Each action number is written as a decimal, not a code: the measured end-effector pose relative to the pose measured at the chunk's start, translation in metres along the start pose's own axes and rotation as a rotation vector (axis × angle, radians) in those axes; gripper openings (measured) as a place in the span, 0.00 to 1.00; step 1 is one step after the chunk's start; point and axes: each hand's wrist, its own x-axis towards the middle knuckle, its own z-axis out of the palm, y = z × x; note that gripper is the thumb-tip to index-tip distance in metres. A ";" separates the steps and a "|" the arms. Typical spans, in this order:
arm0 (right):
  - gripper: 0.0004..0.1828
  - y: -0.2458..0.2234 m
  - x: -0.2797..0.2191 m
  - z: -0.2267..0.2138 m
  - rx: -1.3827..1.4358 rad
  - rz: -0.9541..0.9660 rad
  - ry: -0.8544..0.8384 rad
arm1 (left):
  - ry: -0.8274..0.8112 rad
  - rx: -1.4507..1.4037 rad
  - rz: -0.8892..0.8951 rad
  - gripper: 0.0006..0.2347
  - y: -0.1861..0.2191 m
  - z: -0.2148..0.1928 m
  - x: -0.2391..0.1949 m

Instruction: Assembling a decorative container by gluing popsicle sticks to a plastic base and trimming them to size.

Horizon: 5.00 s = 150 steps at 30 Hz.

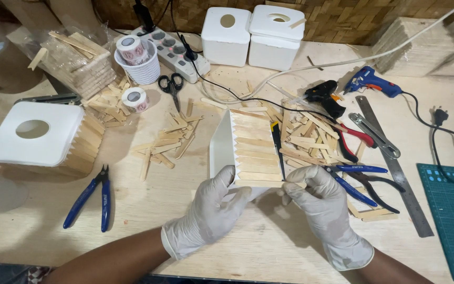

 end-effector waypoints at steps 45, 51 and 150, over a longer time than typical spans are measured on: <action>0.04 -0.009 -0.008 0.007 -0.254 0.015 0.088 | 0.021 -0.113 0.203 0.12 -0.017 0.001 -0.007; 0.18 -0.019 0.010 -0.005 -0.212 -0.051 -0.048 | 0.074 -0.214 0.158 0.12 -0.027 -0.001 -0.008; 0.14 0.010 0.010 -0.002 0.047 0.169 0.001 | 0.098 -0.503 -0.041 0.15 -0.046 0.008 0.008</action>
